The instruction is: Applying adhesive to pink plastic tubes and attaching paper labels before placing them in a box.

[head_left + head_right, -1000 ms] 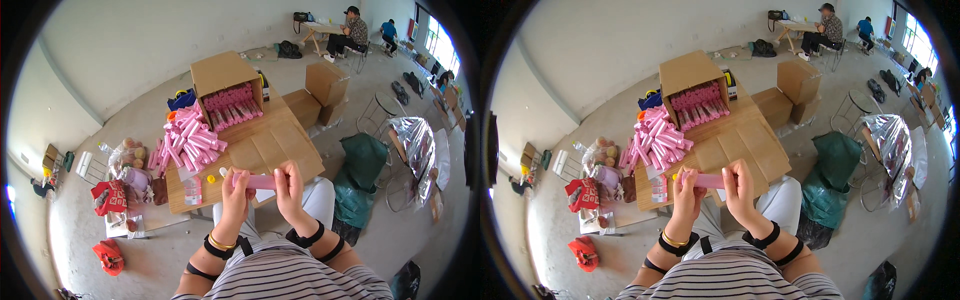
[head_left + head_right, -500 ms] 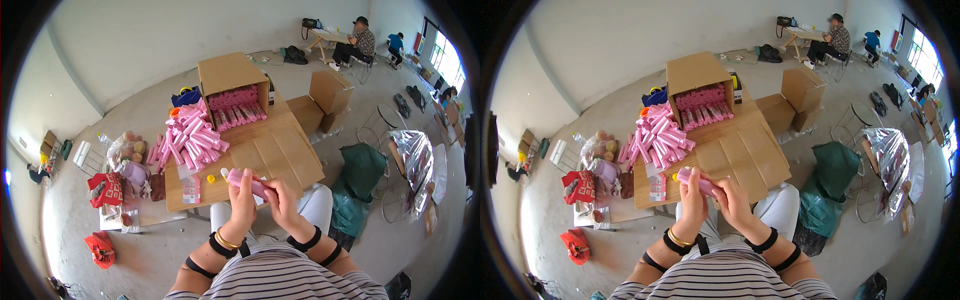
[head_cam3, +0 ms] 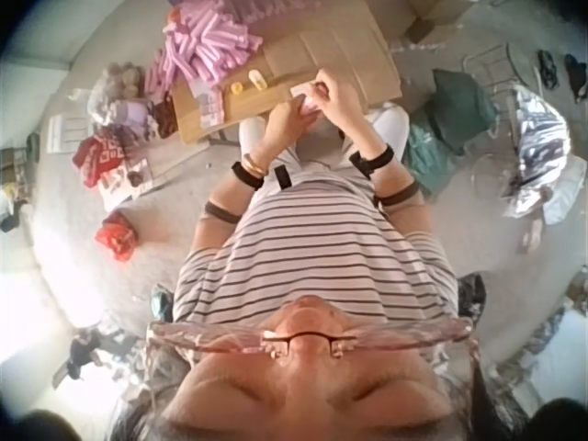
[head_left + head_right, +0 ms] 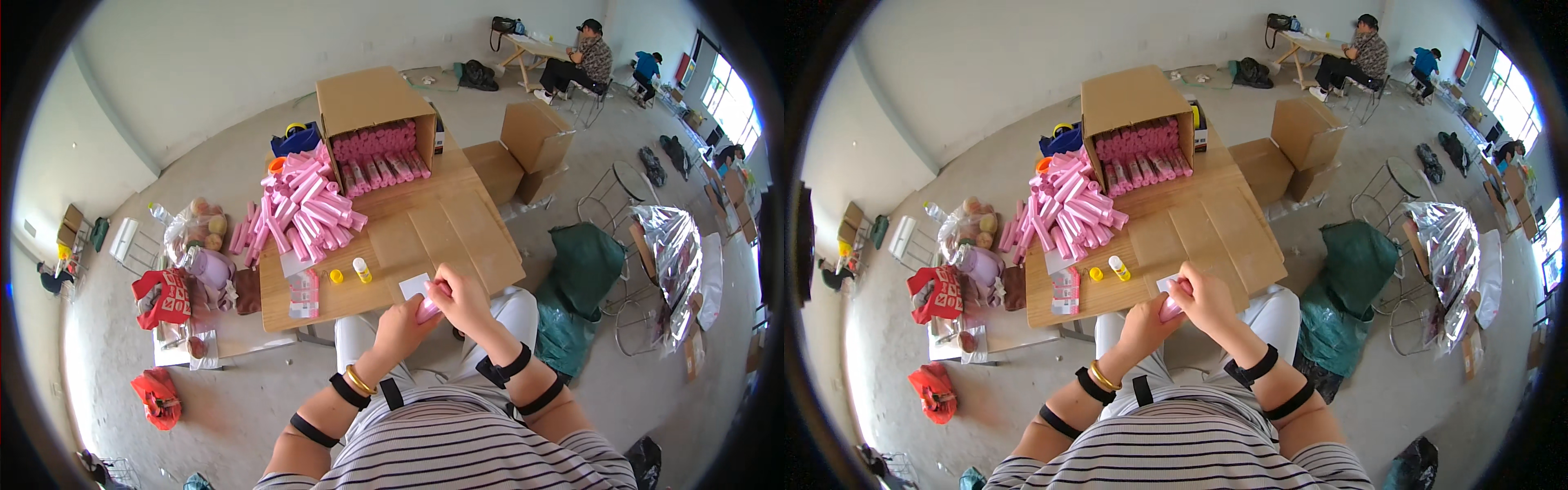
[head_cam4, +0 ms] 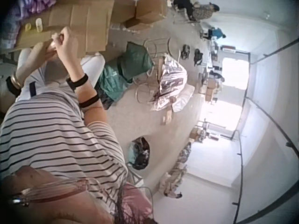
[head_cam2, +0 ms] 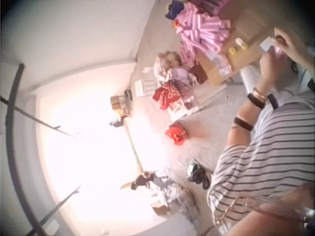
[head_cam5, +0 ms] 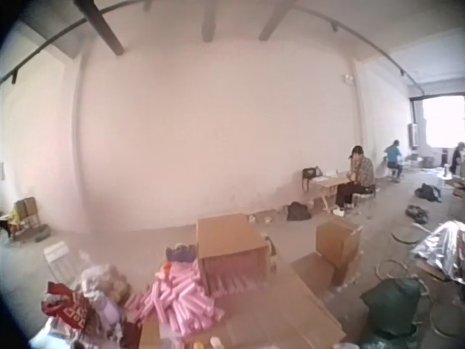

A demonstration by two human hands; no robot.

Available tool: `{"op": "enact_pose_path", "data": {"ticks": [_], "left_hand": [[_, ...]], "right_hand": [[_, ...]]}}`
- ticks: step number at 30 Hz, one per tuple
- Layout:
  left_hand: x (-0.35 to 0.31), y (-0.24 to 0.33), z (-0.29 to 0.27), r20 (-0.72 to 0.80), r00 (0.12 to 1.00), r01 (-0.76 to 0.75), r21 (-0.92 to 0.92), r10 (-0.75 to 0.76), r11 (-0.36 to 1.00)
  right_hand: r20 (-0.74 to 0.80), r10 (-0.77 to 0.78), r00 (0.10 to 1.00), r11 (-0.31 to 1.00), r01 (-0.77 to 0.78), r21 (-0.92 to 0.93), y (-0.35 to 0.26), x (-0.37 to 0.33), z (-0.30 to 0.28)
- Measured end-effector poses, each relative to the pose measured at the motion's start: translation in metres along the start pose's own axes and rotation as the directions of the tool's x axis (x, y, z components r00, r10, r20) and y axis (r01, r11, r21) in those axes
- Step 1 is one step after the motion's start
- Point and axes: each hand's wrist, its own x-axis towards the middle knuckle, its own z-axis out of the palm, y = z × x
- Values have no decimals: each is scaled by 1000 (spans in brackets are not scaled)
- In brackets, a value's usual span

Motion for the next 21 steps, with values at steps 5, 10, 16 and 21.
{"op": "enact_pose_path", "data": {"ticks": [5,10,16,21], "left_hand": [[-7,-12,1,444,896,236,-524,26,819],[-10,-21,21,304,948,7,-326,98,945],[-1,-24,27,679,734,371,-397,-3,840],[8,-54,29,842,517,530,-459,157,713]], "right_hand": [[90,-97,991,995,94,36,15,-29,1],[79,5,997,999,-8,36,50,-42,10],[175,-18,984,998,6,68,56,-58,-1],[333,-83,939,983,23,179,53,-65,-14]]}}
